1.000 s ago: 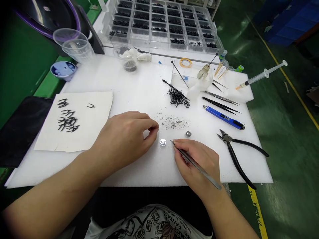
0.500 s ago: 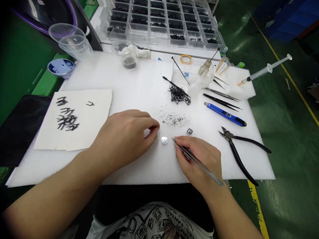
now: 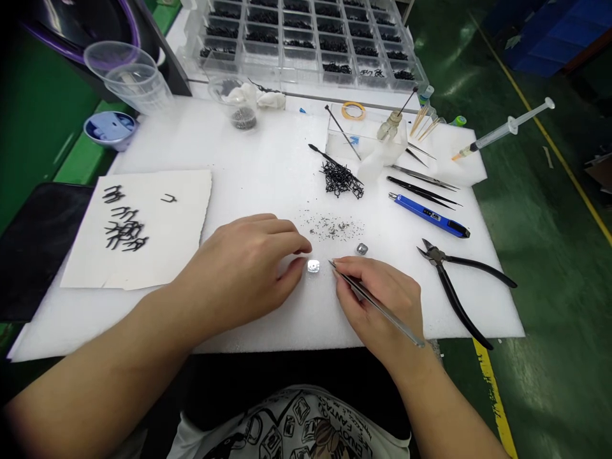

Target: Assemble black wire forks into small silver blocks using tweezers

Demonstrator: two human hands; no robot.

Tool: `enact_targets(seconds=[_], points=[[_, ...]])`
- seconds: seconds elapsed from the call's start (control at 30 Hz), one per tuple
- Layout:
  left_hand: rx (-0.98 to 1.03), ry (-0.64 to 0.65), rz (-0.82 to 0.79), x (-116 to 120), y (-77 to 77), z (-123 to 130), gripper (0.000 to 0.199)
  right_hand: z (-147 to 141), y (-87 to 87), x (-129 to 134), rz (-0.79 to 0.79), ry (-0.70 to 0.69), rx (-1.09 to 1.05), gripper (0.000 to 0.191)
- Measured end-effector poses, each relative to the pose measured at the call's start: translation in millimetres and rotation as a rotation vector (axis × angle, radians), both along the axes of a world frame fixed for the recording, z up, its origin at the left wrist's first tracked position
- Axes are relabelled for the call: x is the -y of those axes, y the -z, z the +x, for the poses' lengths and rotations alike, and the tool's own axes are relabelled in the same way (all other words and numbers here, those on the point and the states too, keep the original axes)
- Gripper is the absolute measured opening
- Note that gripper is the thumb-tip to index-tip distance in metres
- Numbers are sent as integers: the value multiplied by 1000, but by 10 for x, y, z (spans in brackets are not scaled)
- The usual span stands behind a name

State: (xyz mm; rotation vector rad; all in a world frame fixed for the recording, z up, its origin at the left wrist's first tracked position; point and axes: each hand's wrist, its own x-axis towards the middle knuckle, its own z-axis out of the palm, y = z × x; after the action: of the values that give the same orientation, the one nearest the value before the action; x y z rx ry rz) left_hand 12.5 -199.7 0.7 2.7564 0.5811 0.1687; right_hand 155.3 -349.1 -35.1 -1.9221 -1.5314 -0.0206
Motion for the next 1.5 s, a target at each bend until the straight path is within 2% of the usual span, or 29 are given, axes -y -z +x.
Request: enact_targets(seconds=[0.17, 0.53, 1.33, 1.5], points=[[-52, 65, -59, 29, -21, -21, 20, 3, 9, -4, -7, 2, -2, 15], [-33, 70, -36, 29, 20, -20, 13, 8, 13, -4, -12, 9, -30, 15], [-37, 84, -31, 17, 70, -8, 12, 20, 9, -17, -10, -26, -25, 14], [-27, 90, -48, 23, 95, 19, 11, 16, 18, 20, 42, -15, -55, 16]])
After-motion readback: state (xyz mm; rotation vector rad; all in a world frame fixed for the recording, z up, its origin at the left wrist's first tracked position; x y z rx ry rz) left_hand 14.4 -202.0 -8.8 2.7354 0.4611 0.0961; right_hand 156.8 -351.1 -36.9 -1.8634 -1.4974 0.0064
